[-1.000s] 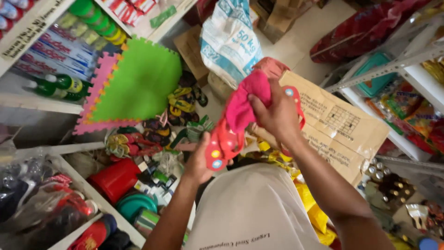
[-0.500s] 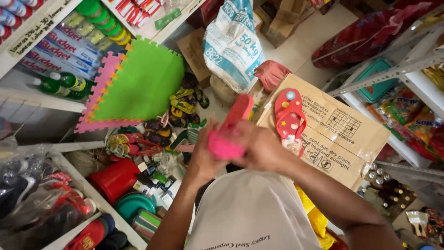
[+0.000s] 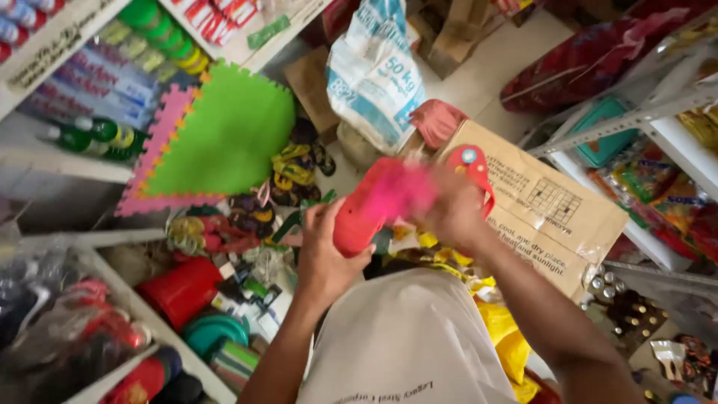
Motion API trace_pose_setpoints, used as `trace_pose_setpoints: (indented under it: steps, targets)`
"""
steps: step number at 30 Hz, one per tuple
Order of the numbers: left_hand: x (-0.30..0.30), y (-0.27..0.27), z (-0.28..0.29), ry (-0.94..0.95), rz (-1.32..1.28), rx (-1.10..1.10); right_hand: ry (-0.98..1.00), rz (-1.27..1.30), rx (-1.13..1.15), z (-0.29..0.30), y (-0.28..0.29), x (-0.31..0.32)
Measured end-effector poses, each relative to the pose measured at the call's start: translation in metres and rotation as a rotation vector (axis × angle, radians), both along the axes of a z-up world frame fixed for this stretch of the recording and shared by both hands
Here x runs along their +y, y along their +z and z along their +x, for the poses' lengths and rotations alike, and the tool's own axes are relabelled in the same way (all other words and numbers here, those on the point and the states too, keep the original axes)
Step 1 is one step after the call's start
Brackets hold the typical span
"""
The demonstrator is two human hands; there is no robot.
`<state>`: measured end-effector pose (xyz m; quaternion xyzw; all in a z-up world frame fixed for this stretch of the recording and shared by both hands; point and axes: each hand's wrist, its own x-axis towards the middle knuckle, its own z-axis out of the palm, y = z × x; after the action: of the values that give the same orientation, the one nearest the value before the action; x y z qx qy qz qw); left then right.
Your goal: The recorder is cleaning several pairs of flip-flops using a pink cloth in a storage room.
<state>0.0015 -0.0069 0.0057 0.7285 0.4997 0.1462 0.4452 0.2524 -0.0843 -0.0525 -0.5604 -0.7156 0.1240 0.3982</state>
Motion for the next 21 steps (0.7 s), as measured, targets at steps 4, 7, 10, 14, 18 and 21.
trace_pose_setpoints:
  steps: [4, 7, 10, 14, 18, 21]
  targets:
    - [0.005, -0.004, -0.003, -0.019, 0.015, -0.069, -0.468, -0.065, 0.482, 0.003, 0.058, 0.026]
    - [0.0, -0.005, -0.001, -0.022, -0.036, -0.12, -0.247, 0.02, 0.289, -0.037, 0.04, 0.008]
    - [0.012, -0.013, 0.0, -0.042, -0.158, -0.217, -0.18, 0.115, -0.083, -0.024, -0.007, 0.011]
    - [0.0, -0.042, -0.003, 0.076, -0.54, -0.573, -0.595, -0.001, 0.128, -0.011, 0.044, 0.035]
    - [0.01, -0.041, 0.003, 0.268, -0.81, -0.663, -0.386, 0.025, 0.331, -0.088, 0.083, 0.034]
    - [0.024, -0.074, 0.001, 0.591, -1.238, -1.004, 0.03, -0.052, 0.156, -0.11, 0.03, -0.004]
